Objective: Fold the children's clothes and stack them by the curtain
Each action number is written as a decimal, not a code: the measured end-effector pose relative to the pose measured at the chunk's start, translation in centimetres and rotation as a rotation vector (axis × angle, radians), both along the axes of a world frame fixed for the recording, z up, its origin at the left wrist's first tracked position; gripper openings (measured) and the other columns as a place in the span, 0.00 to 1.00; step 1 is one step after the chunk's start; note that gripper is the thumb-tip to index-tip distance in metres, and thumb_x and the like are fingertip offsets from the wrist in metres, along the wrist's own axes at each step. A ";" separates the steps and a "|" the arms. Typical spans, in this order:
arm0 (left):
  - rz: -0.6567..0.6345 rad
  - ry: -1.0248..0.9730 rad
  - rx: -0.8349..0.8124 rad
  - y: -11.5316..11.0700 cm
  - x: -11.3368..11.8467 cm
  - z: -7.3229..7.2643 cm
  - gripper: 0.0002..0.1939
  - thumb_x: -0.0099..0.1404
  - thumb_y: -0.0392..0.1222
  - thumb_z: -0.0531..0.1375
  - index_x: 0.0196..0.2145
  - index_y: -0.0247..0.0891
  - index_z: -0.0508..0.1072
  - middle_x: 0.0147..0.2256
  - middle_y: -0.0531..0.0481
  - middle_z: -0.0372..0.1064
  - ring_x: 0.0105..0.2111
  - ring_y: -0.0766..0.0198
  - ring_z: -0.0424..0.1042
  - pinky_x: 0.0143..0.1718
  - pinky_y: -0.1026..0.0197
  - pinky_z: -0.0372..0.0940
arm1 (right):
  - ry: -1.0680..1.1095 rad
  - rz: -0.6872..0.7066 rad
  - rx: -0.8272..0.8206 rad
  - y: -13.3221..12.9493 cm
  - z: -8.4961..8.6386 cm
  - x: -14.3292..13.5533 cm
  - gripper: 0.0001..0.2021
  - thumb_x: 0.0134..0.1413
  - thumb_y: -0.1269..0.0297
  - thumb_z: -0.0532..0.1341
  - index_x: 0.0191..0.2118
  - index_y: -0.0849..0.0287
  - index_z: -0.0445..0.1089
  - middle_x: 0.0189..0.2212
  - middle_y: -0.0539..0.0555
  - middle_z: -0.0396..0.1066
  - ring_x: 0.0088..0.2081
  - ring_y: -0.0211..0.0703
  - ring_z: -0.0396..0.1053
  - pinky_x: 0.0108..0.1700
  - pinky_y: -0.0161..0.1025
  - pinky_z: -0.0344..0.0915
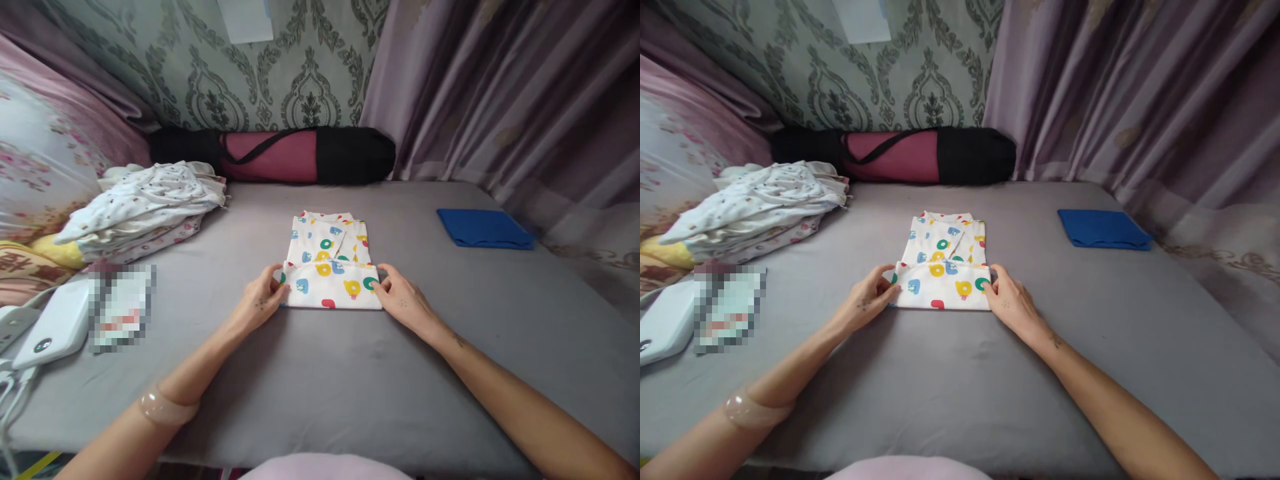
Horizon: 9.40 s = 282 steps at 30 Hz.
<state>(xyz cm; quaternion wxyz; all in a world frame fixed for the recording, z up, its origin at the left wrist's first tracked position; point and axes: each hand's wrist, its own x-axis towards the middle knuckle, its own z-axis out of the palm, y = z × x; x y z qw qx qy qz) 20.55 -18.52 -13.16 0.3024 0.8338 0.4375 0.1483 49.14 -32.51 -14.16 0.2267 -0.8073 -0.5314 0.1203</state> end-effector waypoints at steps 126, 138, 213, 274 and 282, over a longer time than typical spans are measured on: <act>-0.503 -0.015 0.491 0.1 -0.2 0.1 0.15 0.73 0.42 0.46 0.45 0.39 0.71 0.39 0.45 0.76 0.41 0.60 0.75 0.51 0.53 0.67 | -0.222 0.557 0.094 -1.6 0.3 -0.6 0.26 0.59 0.60 0.57 0.63 0.54 0.59 0.61 0.60 0.61 0.62 0.52 0.58 0.62 0.55 0.57; -0.593 0.069 0.484 2.2 -1.4 -1.4 0.22 0.68 0.36 0.49 0.59 0.44 0.64 0.58 0.45 0.65 0.60 0.58 0.63 0.64 0.45 0.53 | -0.330 0.597 0.170 -0.8 -0.7 0.9 0.31 0.51 0.80 0.49 0.62 0.62 0.61 0.61 0.59 0.61 0.63 0.46 0.57 0.63 0.51 0.58; -0.084 0.294 0.382 2.8 9.8 -3.3 0.30 0.71 0.51 0.44 0.64 0.30 0.56 0.66 0.33 0.48 0.67 0.45 0.45 0.65 0.42 0.43 | -0.299 0.375 -0.034 9.2 -1.5 -4.1 0.30 0.66 0.57 0.39 0.68 0.70 0.49 0.68 0.61 0.45 0.69 0.48 0.41 0.68 0.49 0.35; -0.018 0.094 0.368 3.9 1.9 -3.7 0.25 0.73 0.50 0.39 0.59 0.34 0.60 0.60 0.39 0.60 0.63 0.55 0.56 0.64 0.51 0.50 | -0.281 0.465 -0.172 12.8 -0.6 -6.3 0.32 0.65 0.55 0.39 0.68 0.69 0.47 0.68 0.62 0.44 0.69 0.52 0.39 0.67 0.53 0.35; 0.017 0.008 0.402 4.5 1.8 -4.9 0.23 0.73 0.47 0.40 0.58 0.35 0.61 0.58 0.39 0.63 0.61 0.55 0.59 0.62 0.50 0.55 | -0.273 0.516 -0.125 12.8 0.8 -9.3 0.30 0.66 0.58 0.40 0.68 0.72 0.47 0.69 0.63 0.41 0.69 0.52 0.36 0.67 0.55 0.32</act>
